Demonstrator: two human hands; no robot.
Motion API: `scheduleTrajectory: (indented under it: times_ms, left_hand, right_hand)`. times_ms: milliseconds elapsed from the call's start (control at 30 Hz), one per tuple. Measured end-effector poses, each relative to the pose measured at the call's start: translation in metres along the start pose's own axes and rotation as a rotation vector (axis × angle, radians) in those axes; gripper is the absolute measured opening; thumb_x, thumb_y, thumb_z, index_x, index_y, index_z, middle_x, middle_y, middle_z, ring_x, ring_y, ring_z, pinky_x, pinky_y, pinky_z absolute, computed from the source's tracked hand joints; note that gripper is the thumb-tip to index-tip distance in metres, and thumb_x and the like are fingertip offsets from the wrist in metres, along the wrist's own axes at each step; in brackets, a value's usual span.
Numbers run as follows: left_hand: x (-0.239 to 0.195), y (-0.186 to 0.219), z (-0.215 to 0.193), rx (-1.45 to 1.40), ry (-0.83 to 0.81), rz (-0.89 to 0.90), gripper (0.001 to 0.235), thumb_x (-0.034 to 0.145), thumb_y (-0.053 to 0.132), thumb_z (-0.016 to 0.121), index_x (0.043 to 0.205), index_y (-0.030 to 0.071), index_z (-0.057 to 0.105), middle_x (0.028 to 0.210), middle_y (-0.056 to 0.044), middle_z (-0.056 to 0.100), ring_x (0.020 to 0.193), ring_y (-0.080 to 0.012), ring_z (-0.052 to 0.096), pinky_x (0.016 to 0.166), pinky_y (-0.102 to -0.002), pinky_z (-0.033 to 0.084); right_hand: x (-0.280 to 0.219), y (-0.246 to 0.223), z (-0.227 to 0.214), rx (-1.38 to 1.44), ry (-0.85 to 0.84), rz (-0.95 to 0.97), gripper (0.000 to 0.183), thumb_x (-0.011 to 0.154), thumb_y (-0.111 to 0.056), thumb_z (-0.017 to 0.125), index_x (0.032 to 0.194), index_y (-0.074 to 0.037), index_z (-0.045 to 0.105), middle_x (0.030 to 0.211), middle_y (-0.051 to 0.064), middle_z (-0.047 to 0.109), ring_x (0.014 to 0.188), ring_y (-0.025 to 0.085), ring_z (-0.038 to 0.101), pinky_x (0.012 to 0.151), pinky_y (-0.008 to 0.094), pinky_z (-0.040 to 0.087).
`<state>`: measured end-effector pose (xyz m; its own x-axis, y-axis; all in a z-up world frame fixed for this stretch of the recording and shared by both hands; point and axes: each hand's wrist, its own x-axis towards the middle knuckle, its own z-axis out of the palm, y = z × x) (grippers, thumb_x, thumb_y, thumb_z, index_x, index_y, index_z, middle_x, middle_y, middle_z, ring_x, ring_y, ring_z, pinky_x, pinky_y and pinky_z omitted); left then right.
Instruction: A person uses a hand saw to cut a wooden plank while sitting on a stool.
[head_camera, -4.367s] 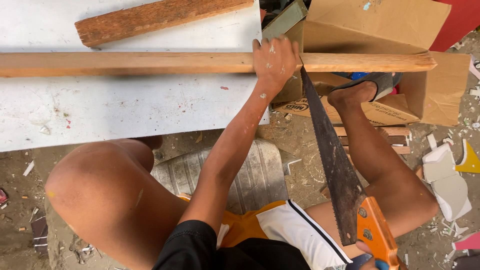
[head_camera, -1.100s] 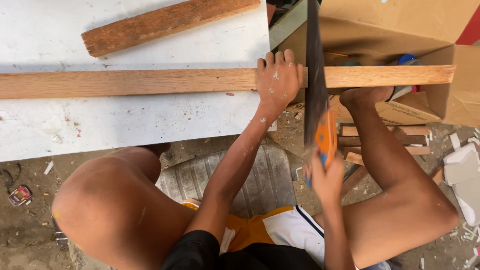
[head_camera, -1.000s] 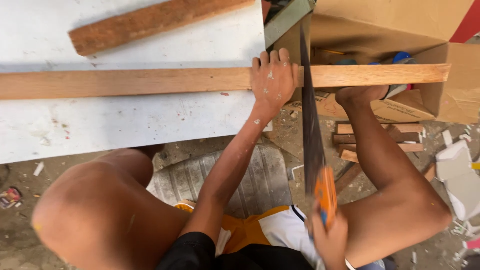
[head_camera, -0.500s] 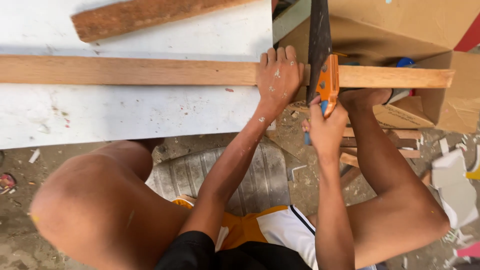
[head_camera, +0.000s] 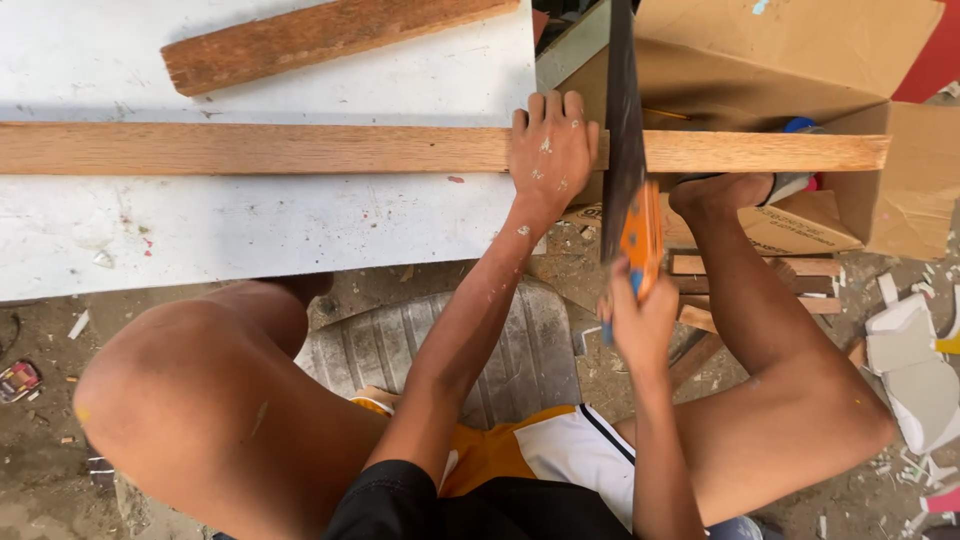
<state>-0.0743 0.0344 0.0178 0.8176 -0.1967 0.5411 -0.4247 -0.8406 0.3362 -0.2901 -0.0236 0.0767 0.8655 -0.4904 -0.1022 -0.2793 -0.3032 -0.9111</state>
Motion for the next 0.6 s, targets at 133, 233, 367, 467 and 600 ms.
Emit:
scheduleTrajectory:
  times_ms: [133,233,367,467,600]
  left_hand:
    - [-0.003,0.000,-0.002,-0.006,0.036,0.008,0.017,0.086,0.026,0.060,0.085,0.011,0.051,0.082,-0.010,0.056,0.083,-0.0303,0.051,0.073,-0.044,0.044]
    - [-0.003,0.001,-0.001,-0.001,0.076,0.009,0.014,0.085,0.024,0.058,0.085,0.011,0.052,0.082,-0.009,0.054,0.080,-0.0292,0.049,0.071,-0.042,0.043]
    - [-0.003,0.001,-0.009,-0.008,0.107,0.023,0.011,0.087,0.021,0.057,0.088,0.010,0.054,0.084,-0.010,0.053,0.080,-0.0295,0.050,0.071,-0.041,0.044]
    - [-0.004,-0.003,-0.012,-0.039,0.067,0.050,0.019,0.086,0.022,0.062,0.086,0.010,0.047,0.086,-0.011,0.049,0.082,-0.0301,0.047,0.073,-0.042,0.044]
    - [-0.006,-0.006,-0.009,-0.082,0.052,0.062,0.020,0.085,0.021,0.065,0.084,0.009,0.048,0.084,-0.010,0.052,0.082,-0.0292,0.050,0.074,-0.041,0.047]
  right_hand:
    - [-0.138,0.026,-0.044,-0.098,0.080,0.283,0.040,0.099,-0.025,0.062,0.062,-0.008,0.060,0.043,0.002,0.050,0.038,0.013,0.054,0.042,0.030,0.047]
    - [-0.226,0.073,-0.070,-0.260,0.244,0.221,0.031,0.095,-0.012,0.059,0.065,-0.009,0.063,0.044,0.000,0.049,0.036,0.011,0.051,0.044,0.024,0.047]
    - [-0.281,0.262,-0.148,0.512,-0.218,0.302,0.055,0.105,-0.036,0.031,0.099,0.000,0.072,0.052,0.011,0.057,0.033,0.029,0.065,0.035,0.037,0.061]
    - [-0.163,0.013,-0.054,-0.180,0.208,0.429,0.043,0.090,-0.023,0.073,0.057,0.002,0.061,0.039,0.009,0.050,0.033,0.016,0.052,0.034,0.033,0.048]
    - [-0.034,0.000,-0.012,-0.126,0.028,0.186,0.060,0.105,-0.031,0.056,0.049,-0.011,0.048,0.039,0.003,0.047,0.034,0.014,0.051,0.043,0.030,0.048]
